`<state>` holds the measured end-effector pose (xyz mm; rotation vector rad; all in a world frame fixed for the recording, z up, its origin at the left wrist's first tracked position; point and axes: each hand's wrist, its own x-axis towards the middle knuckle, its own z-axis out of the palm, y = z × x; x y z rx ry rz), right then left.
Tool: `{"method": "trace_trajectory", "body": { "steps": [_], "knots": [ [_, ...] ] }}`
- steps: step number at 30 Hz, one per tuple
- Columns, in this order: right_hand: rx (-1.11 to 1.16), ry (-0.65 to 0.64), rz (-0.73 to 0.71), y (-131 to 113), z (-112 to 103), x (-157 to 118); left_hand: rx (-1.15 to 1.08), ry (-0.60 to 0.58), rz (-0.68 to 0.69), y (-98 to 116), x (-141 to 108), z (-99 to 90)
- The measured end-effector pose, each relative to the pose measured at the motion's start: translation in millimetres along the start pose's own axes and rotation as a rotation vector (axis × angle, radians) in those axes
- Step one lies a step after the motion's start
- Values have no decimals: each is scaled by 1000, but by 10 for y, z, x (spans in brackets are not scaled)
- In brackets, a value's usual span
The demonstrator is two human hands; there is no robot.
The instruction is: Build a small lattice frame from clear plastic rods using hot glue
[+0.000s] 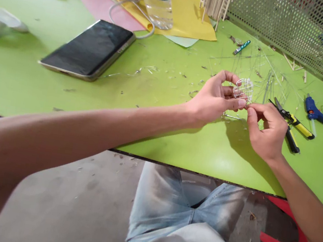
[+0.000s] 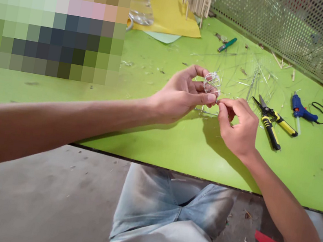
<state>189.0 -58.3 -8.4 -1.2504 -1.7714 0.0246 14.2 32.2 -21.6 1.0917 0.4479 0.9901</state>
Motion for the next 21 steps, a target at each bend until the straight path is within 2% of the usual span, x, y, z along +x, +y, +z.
{"method": "trace_trajectory", "body": {
  "steps": [3, 5, 7, 9, 10, 12, 15, 17, 19, 21],
  "knots": [
    [-18, -75, 13, 49, -120, 95, 41, -34, 28, -42, 53, -71],
    [-80, -204, 54, 195, -376, 205, 84, -69, 73, -65, 102, -136],
    [-255, -306, 177, 443, -759, 308, 160, -111, 177, -70, 153, -197],
    [-522, -414, 301, 743, -1171, 363, 301, -171, 373, -56, 196, -242],
    [-638, -485, 389, 886, -1348, 369, 391, -212, 507, -43, 210, -257],
    [-732, -620, 556, 1101, -1587, 351, 566, -323, 816, -8, 221, -270],
    [-754, -792, 608, 1159, -1645, 312, 737, -462, 1206, 51, 207, -275],
    [-847, -760, 574, 1044, -1562, 310, 802, -502, 1338, 83, 196, -291],
    [-950, -634, 494, 877, -1456, 331, 872, -520, 1352, 102, 195, -325],
    [-1002, -495, 435, 729, -1361, 362, 949, -498, 1289, 108, 199, -365]
  ]
}}
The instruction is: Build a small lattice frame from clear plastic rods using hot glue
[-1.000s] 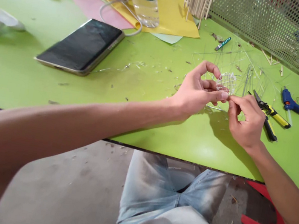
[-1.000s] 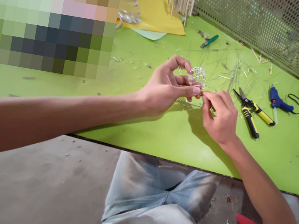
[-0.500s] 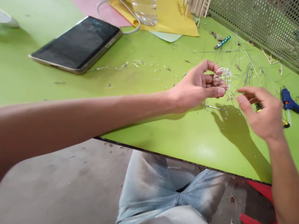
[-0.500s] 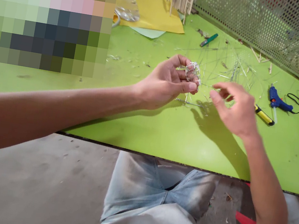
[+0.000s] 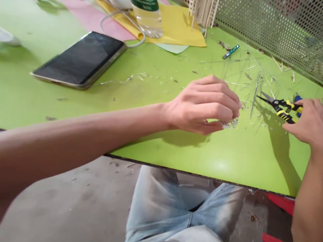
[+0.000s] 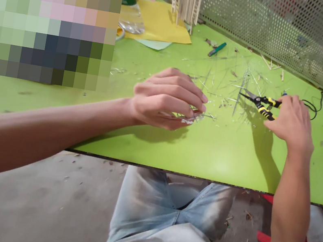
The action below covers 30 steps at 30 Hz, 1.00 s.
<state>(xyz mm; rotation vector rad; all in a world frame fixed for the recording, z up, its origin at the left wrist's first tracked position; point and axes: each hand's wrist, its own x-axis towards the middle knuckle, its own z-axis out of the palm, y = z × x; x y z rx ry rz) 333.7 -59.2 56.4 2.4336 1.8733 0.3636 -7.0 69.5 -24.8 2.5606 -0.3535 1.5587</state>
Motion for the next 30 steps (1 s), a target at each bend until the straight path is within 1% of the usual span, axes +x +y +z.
{"method": "trace_trajectory", "body": {
  "steps": [2, 4, 5, 7, 9, 10, 12, 14, 17, 20, 21, 22, 23, 24, 27, 29, 30],
  "knots": [
    [51, 155, 3, -115, -35, -10, 35, 1, -90, -9, -17, -16],
    [128, 294, -29, -190, -14, 3, 69, 40, -130, -3, -6, -28],
    [171, 340, -56, -217, 14, 13, 91, 67, -111, 4, 13, -35],
    [262, 371, -118, -259, 84, 32, 125, 110, -31, 23, 70, -51],
    [350, 349, -177, -292, 150, 41, 115, 147, 49, 40, 131, -62],
    [390, 325, -209, -308, 175, 43, 93, 166, 67, 46, 153, -60],
    [478, 265, -296, -336, 208, 42, 38, 204, 54, 46, 169, -37],
    [592, 213, -401, -364, 227, 38, -9, 251, 12, 26, 144, 5],
    [754, 191, -493, -409, 248, 26, -109, 292, -131, -38, 60, 65],
    [860, 161, -512, -454, 267, 6, -211, 229, -391, -101, -18, 75],
    [892, 145, -517, -467, 272, -2, -219, 204, -439, -110, -34, 69],
    [922, 132, -522, -478, 276, -9, -209, 190, -447, -111, -43, 63],
    [946, 121, -529, -487, 278, -15, -184, 188, -416, -102, -46, 57],
    [964, 113, -538, -494, 280, -21, -149, 200, -356, -86, -41, 54],
    [978, 92, -558, -503, 281, -32, -27, 283, -205, -6, -1, 66],
    [963, 78, -557, -499, 281, -31, 23, 354, -184, 48, 29, 81],
    [954, 71, -553, -494, 283, -28, 20, 377, -208, 69, 37, 88]
  ]
}}
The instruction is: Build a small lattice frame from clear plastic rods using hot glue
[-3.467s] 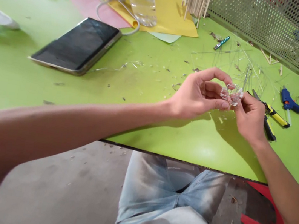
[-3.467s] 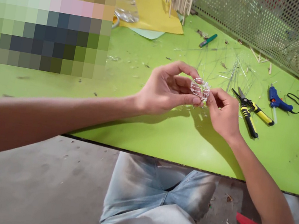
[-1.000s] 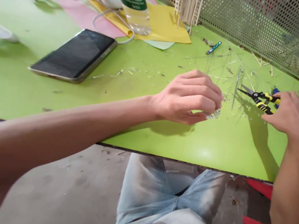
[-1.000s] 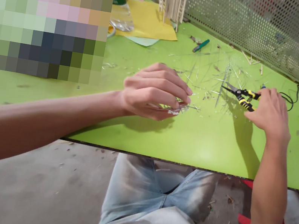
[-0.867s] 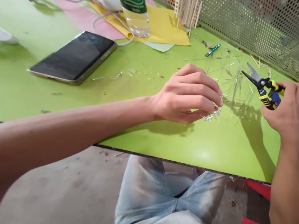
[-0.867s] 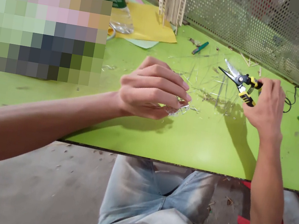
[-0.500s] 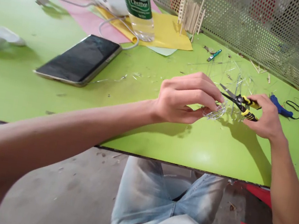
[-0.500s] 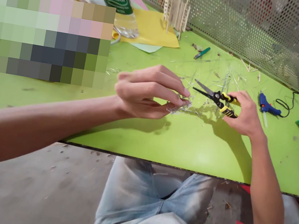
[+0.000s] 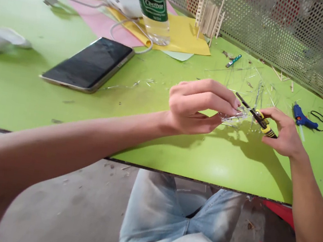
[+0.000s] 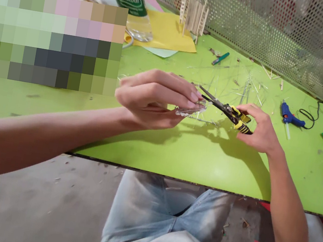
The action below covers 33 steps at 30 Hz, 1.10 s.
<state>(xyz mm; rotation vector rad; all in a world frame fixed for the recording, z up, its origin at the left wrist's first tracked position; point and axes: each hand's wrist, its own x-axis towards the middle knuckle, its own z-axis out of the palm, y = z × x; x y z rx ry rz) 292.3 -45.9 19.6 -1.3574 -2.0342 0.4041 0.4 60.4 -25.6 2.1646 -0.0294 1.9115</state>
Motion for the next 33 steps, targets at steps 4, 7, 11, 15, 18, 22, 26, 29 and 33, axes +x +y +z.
{"method": "trace_trajectory", "body": {
  "steps": [4, 7, 11, 15, 18, 22, 26, 29, 33],
  "knots": [
    [8, -8, 25, 36, -19, 0, -83, -33, -228, 9, -46, 8],
    [31, -3, 29, 72, -33, -3, -96, -19, -243, -38, -102, 25],
    [70, 2, 1, 103, -53, -6, -38, 82, -136, -44, -97, 66],
    [62, 10, -9, 70, -59, 0, -63, 75, -178, 14, -54, 54],
    [33, 6, -14, 6, -47, 4, -163, -2, -286, 21, -59, 29],
    [36, 6, -19, -88, -21, 2, -189, -10, -123, 13, -34, 31],
    [33, -10, -30, -159, 22, 0, -76, 54, 132, 37, 17, 55],
    [26, -18, -30, -198, 60, 6, -1, -4, -14, 48, 6, 60],
    [4, 13, -53, -241, 77, 18, -50, -36, -71, 44, -16, 44]
  ]
}}
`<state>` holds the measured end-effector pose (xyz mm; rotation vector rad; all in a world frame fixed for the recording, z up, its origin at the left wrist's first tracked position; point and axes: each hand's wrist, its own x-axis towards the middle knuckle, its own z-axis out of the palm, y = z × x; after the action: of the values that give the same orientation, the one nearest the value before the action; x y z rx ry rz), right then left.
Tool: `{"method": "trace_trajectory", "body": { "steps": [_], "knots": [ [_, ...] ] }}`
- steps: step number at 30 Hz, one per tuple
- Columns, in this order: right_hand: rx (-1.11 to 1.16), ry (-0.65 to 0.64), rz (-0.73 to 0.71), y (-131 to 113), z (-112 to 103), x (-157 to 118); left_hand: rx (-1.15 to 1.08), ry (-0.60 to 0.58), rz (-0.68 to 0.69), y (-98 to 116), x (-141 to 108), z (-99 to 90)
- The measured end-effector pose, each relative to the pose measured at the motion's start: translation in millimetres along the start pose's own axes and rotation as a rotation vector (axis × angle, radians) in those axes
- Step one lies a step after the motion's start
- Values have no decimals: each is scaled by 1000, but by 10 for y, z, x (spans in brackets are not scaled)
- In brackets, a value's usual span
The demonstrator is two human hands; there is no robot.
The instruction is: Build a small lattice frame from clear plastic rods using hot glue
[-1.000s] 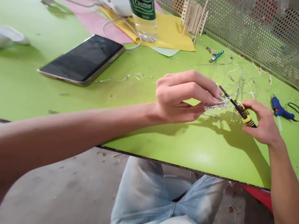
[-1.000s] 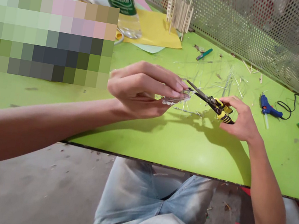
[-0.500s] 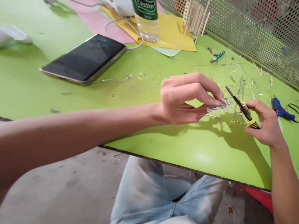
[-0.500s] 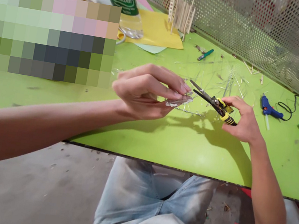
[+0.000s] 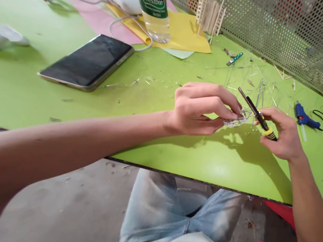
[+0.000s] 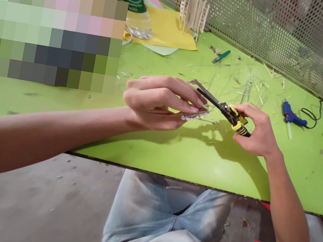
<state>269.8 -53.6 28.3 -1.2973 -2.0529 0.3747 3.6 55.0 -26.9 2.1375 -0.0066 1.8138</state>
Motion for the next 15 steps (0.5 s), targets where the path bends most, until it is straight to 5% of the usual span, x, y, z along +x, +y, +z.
{"method": "trace_trajectory", "body": {
  "steps": [5, 15],
  "knots": [
    [-65, 7, -1, -19, -42, 6, -66, -130, -246, 63, 36, -72],
    [-105, 25, -23, -52, -80, -11, -102, -119, -261, 84, 17, -53]
  ]
}}
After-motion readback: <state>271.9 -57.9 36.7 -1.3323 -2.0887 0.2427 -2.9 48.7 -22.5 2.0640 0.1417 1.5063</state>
